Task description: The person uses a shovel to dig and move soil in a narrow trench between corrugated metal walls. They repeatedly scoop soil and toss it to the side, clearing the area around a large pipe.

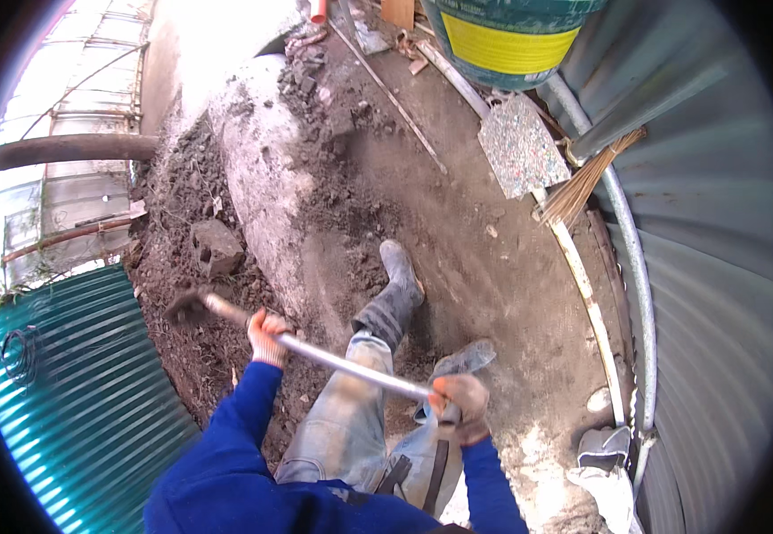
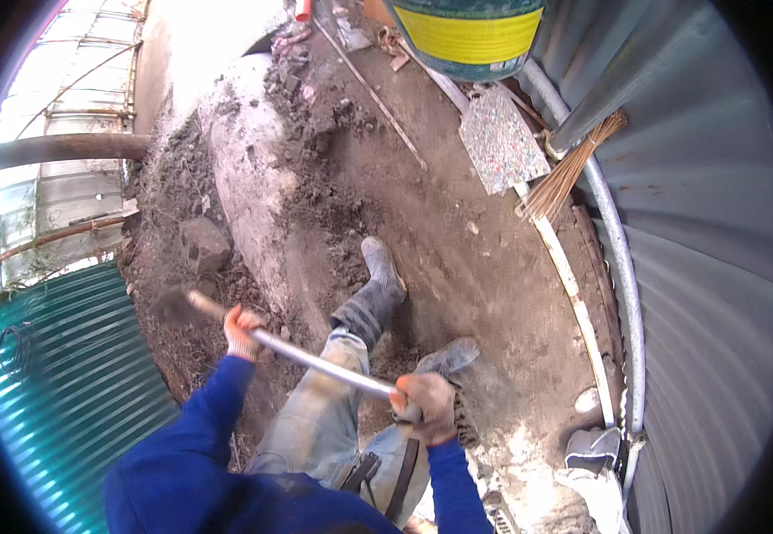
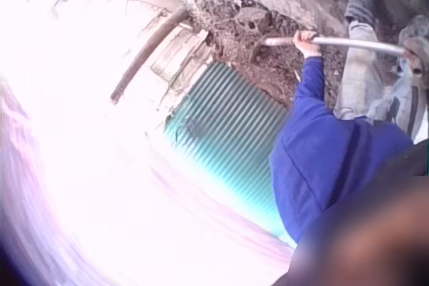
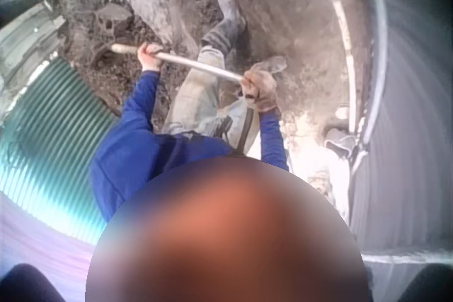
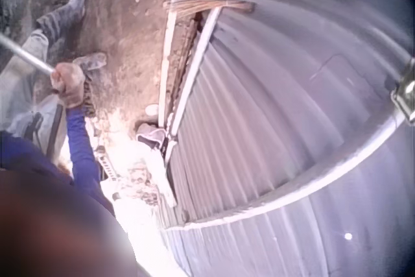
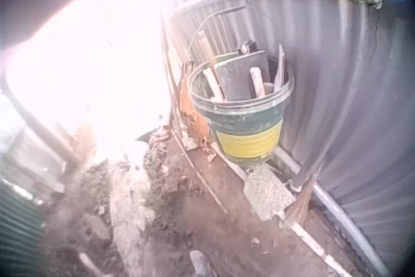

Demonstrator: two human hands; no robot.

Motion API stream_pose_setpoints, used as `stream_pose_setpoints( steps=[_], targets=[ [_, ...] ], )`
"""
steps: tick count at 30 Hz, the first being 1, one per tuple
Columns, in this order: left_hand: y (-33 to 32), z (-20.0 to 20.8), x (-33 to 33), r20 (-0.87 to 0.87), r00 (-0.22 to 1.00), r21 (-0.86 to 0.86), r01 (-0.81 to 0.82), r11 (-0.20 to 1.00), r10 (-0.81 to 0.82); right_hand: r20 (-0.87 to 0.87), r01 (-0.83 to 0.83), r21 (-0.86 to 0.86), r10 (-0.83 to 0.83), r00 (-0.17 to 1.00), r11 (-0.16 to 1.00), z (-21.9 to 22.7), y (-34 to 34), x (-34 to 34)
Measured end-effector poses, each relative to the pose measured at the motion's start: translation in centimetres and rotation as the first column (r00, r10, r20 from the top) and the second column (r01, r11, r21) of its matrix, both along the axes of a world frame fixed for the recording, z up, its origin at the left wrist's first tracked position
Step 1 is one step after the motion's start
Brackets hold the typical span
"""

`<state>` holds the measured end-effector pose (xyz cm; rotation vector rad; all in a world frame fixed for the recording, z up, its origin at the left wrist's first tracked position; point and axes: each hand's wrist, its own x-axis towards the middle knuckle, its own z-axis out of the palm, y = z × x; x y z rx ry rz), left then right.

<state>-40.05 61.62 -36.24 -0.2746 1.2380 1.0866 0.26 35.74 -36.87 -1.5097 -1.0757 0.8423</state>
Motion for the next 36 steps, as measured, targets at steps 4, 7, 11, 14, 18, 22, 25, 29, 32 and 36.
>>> stream_pose_setpoints(
  steps=[4, 7, 11, 14, 18, 22, 25, 29, 32, 36],
  targets=[
    [-6.5, 2.7, -0.3, 0.025, 0.997, -0.081, -0.074, 0.994, 0.076, -0.229, 0.086, -0.408, -0.193, 0.954, 0.909, 1.9, -8.2, -2.0],
    [-6.5, 0.2, 4.2, 0.072, 0.996, -0.074, 0.052, 0.996, -0.047, -0.241, 0.248, -0.764, -0.619, 0.747, 0.596, 4.8, -11.8, -2.1],
    [-2.9, -7.7, 14.4, 0.101, 0.988, -0.26, 0.14, 0.955, -0.118, -0.277, 0.275, -0.824, -0.776, 0.567, 0.495, 10.6, -11.9, -1.5],
    [-3.1, -14.4, 23.5, 0.06, 0.89, -0.337, 0.444, 0.83, -0.452, -0.212, 0.317, -0.845, -0.814, 0.54, 0.43, 14.0, -12.0, -1.1],
    [-6.9, -19.5, 34.9, 0.278, 0.773, -0.468, 0.628, 0.622, -0.571, -0.086, 0.137, -0.936, -0.588, 0.804, 0.324, 17.4, -13.0, 2.2],
    [-5.7, -20.3, 40.2, 0.324, 0.745, -0.526, 0.654, 0.543, -0.584, -0.087, 0.07, -0.994, -0.995, -0.056, 0.083, 21.0, -8.2, 4.0],
    [3.8, -23.8, 36.3, 0.3, 0.699, -0.447, 0.704, 0.552, -0.649, 0.144, 0.364, -0.931, -0.922, 0.359, -0.004, 14.3, 2.1, 2.7],
    [23.6, -34.4, 26.7, 0.07, 0.822, -0.477, 0.525, 0.705, -0.565, 0.043, 0.355, -0.915, -0.827, 0.56, 0.193, -1.2, 16.3, -2.9],
    [30.6, -37.4, 24.1, -0.031, 0.807, -0.446, 0.517, 0.731, -0.59, -0.013, 0.486, -0.815, -0.849, 0.528, 0.315, -7.7, 22.3, -5.0],
    [35.0, -34.5, 20.4, -0.117, 0.861, -0.364, 0.426, 0.828, -0.495, -0.171, 0.408, -0.843, -0.894, 0.415, 0.351, -10.9, 25.3, -5.4]
  ],
)
